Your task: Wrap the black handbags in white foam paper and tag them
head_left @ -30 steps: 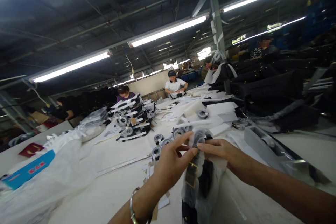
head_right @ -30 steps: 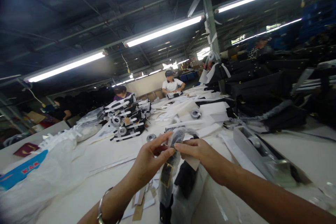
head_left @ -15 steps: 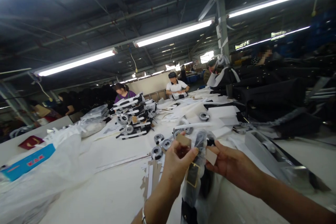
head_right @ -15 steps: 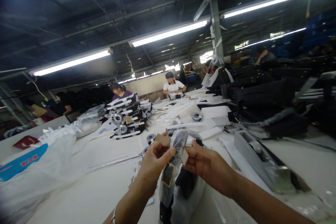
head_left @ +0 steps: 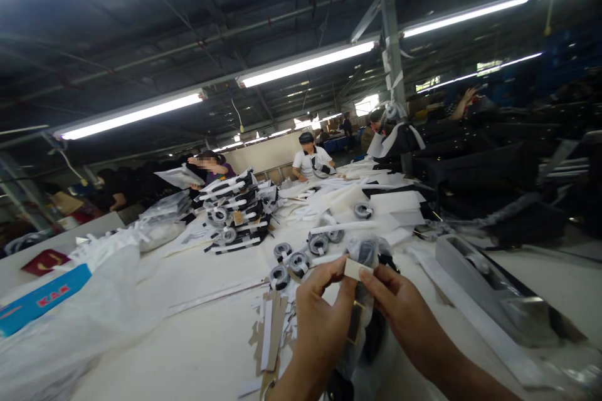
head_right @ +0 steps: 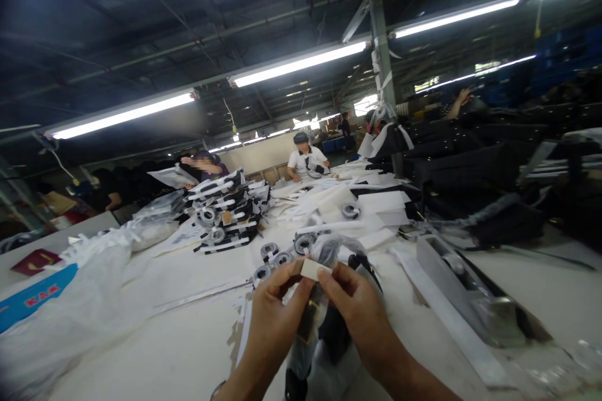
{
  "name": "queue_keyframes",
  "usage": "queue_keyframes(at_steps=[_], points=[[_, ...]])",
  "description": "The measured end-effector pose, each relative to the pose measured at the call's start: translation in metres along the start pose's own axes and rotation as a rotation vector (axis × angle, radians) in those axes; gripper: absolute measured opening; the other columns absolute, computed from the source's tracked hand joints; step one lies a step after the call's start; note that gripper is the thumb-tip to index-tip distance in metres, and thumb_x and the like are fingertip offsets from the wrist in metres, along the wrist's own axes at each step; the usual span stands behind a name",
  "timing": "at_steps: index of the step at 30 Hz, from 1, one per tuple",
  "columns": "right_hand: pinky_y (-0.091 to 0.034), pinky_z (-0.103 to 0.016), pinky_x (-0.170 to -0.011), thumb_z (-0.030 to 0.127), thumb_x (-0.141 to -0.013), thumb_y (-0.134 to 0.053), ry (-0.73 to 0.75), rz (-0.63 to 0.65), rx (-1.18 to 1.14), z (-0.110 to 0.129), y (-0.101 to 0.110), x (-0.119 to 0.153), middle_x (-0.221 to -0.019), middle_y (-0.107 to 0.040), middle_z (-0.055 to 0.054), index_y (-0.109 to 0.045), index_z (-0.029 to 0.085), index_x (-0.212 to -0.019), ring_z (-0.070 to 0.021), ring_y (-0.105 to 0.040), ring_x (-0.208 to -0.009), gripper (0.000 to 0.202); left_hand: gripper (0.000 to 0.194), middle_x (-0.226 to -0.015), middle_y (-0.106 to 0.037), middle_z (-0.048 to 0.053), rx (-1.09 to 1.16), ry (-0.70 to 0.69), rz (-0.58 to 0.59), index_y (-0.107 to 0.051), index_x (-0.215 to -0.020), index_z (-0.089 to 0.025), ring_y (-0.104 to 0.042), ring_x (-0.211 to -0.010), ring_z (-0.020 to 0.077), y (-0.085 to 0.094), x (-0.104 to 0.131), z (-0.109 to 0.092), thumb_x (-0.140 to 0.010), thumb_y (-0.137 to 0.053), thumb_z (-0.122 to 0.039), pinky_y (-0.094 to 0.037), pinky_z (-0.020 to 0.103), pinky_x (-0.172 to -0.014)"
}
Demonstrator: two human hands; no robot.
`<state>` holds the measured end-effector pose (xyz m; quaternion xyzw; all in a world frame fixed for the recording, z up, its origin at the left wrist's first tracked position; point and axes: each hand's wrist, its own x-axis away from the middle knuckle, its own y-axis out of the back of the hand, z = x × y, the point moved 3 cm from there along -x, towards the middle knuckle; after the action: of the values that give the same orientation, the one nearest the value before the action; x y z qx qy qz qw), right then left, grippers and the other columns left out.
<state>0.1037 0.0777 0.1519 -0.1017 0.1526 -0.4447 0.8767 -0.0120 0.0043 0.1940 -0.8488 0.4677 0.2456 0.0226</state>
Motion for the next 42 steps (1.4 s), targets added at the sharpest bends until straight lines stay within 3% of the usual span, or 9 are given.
queue_keyframes(at_steps=[9, 16, 21, 25, 29, 31, 34, 36, 42], points=[[-0.052, -0.033, -0.084, 0.058, -0.08, -0.073, 0.066, -0.134, 0.103, -0.004, -0.009, 0.001, -0.085, -0.068, -0.004, -0.063, 0.021, -0.078, -0.024, -0.064, -0.088, 0.039, 0.017, -0.09, -0.078, 0.002, -0.289, -0.107, 0.021, -0.078, -0.091, -0.026, -0.073, -0.083, 0.0224, 0.007, -0.001, -0.014, -0.089, -0.061, -0.029, -0.054, 0.03, -0.078], [-0.056, -0.035, -0.08, 0.065, -0.076, -0.074, 0.032, 0.027, -0.035, 0.0, -0.018, 0.004, -0.084, -0.07, -0.006, -0.072, 0.018, -0.083, -0.0239, -0.065, -0.083, 0.047, 0.028, -0.096, -0.078, 0.009, -0.621, -0.265, -0.119, -0.076, -0.111, -0.028, -0.073, -0.082, 0.0276, 0.013, 0.008, -0.007, -0.086, -0.063, -0.025, -0.054, 0.034, -0.074], [-0.055, -0.032, -0.08, 0.061, -0.072, -0.079, 0.029, -0.012, 0.007, 0.001, -0.016, 0.002, -0.086, -0.072, -0.004, -0.076, 0.02, -0.083, -0.0232, -0.065, -0.082, 0.043, 0.046, -0.132, -0.065, 0.017, -0.838, -0.476, -0.14, -0.057, -0.139, -0.015, -0.065, -0.117, 0.0326, -0.008, 0.027, 0.0, -0.095, -0.044, -0.015, -0.053, 0.042, -0.095], [-0.053, -0.034, -0.08, 0.061, -0.086, -0.065, 0.086, 0.034, -0.028, -0.006, -0.016, 0.005, -0.089, -0.072, -0.007, -0.075, 0.018, -0.086, -0.0247, -0.065, -0.086, 0.044, 0.057, -0.146, -0.051, 0.019, -0.918, -0.503, -0.175, -0.038, -0.152, -0.013, -0.055, -0.131, 0.0355, -0.021, 0.034, 0.011, -0.095, -0.042, -0.01, -0.048, 0.049, -0.104], [-0.051, -0.033, -0.082, 0.054, -0.081, -0.074, 0.127, 0.021, 0.111, 0.0, -0.011, 0.005, -0.086, -0.071, -0.005, -0.075, 0.019, -0.089, -0.0242, -0.062, -0.086, 0.035, 0.06, -0.15, -0.046, 0.018, -0.878, -0.483, -0.134, -0.036, -0.153, -0.012, -0.048, -0.137, 0.0335, -0.018, 0.036, 0.012, -0.093, -0.037, -0.004, -0.044, 0.05, -0.109], [-0.05, -0.031, -0.079, 0.052, -0.083, -0.073, 0.105, 0.016, 0.145, 0.005, -0.006, 0.003, -0.083, -0.07, -0.003, -0.075, 0.02, -0.085, -0.0219, -0.061, -0.082, 0.033, 0.055, -0.149, -0.049, 0.017, -0.781, -0.427, -0.034, -0.041, -0.15, -0.013, -0.05, -0.136, 0.0324, -0.009, 0.033, 0.007, -0.095, -0.044, -0.014, -0.044, 0.047, -0.11], [-0.048, -0.028, -0.07, 0.051, -0.087, -0.068, 0.075, 0.075, 0.181, 0.011, 0.002, 0.0, -0.076, -0.067, -0.002, -0.074, 0.02, -0.078, -0.0179, -0.059, -0.073, 0.033, 0.048, -0.139, -0.061, 0.011, -0.519, -0.198, 0.134, -0.056, -0.139, -0.022, -0.057, -0.129, 0.0286, 0.01, 0.02, 0.0, -0.094, -0.059, -0.036, -0.046, 0.04, -0.109], [-0.046, -0.027, -0.064, 0.049, -0.087, -0.067, 0.081, 0.09, 0.223, 0.012, 0.006, -0.003, -0.068, -0.064, -0.001, -0.074, 0.019, -0.075, -0.0159, -0.056, -0.067, 0.033, 0.04, -0.129, -0.067, 0.008, -0.31, -0.045, 0.198, -0.063, -0.128, -0.024, -0.062, -0.122, 0.0256, 0.019, 0.008, -0.001, -0.092, -0.063, -0.041, -0.047, 0.037, -0.106], [-0.044, -0.024, -0.055, 0.038, -0.083, -0.072, 0.146, -0.001, 0.288, 0.008, 0.016, -0.009, -0.063, -0.064, 0.001, -0.079, 0.02, -0.082, -0.0139, -0.056, -0.059, 0.02, 0.042, -0.118, -0.07, 0.009, -0.066, 0.097, 0.338, -0.064, -0.119, -0.019, -0.065, -0.112, 0.0261, 0.012, -0.017, 0.018, -0.086, -0.068, -0.045, -0.048, 0.038, -0.102]])
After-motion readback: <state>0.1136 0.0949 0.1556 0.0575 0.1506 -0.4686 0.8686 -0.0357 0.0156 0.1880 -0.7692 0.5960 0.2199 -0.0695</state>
